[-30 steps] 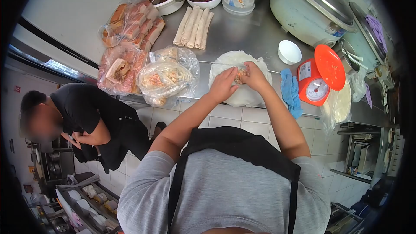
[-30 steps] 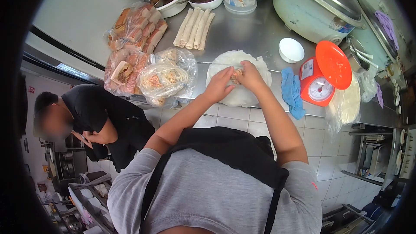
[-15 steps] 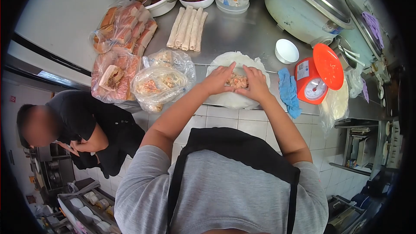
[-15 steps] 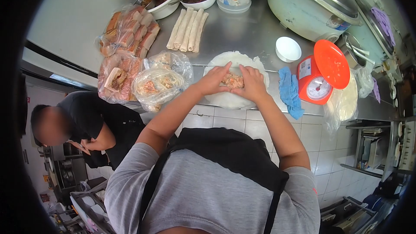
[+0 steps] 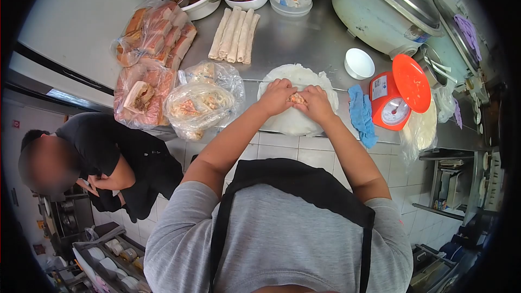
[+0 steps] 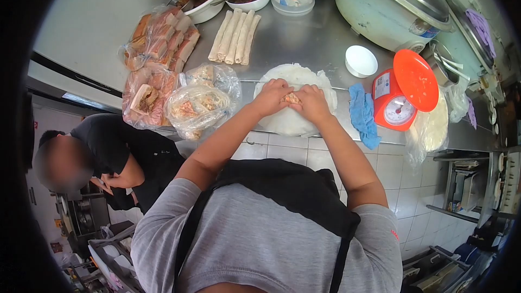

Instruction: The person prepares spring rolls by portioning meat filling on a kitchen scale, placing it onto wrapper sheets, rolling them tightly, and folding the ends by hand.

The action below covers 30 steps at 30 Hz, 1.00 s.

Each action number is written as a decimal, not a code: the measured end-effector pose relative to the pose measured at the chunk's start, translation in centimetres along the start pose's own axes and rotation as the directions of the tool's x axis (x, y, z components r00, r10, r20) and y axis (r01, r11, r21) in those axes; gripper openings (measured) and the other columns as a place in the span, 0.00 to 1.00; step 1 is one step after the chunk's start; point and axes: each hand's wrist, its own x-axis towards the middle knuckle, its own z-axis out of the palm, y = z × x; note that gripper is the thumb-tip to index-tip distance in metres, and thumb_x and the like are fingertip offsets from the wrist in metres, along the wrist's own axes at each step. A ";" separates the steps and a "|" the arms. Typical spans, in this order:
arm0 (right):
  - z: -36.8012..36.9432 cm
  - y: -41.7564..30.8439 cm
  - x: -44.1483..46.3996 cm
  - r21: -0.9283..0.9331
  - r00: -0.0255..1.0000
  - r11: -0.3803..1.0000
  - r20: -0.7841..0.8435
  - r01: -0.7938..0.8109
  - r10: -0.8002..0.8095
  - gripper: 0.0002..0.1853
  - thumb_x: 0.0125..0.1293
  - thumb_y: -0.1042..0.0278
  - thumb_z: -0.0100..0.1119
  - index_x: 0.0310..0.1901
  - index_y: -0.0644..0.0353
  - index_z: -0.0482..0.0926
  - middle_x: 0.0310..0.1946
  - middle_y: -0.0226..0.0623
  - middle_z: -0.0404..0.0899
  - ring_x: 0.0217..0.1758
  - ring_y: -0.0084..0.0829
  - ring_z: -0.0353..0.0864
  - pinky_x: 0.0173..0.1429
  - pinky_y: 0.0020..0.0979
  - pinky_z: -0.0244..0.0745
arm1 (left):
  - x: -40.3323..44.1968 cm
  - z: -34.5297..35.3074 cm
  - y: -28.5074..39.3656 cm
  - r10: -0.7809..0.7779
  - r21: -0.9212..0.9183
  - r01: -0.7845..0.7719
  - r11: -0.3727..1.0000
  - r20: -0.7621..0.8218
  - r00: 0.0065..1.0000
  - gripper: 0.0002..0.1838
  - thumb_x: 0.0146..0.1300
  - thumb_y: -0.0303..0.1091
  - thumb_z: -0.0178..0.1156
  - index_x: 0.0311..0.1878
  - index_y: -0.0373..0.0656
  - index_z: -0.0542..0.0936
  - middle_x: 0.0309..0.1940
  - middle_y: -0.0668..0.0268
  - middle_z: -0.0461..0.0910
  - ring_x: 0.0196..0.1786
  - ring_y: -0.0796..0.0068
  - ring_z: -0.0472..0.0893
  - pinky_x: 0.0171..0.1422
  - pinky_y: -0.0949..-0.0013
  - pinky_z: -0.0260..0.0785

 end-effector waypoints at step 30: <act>1.3 -0.9 -0.9 0.044 0.976 0.999 -0.217 -0.004 0.014 0.13 0.47 0.61 0.64 0.37 0.50 0.80 0.38 0.31 0.72 0.48 0.35 0.68 0.50 0.38 0.61 | -1.2 1.0 -0.6 0.082 0.000 -0.083 0.997 -0.154 0.985 0.19 0.47 0.44 0.65 0.44 0.53 0.80 0.37 0.71 0.73 0.46 0.66 0.69 0.54 0.60 0.56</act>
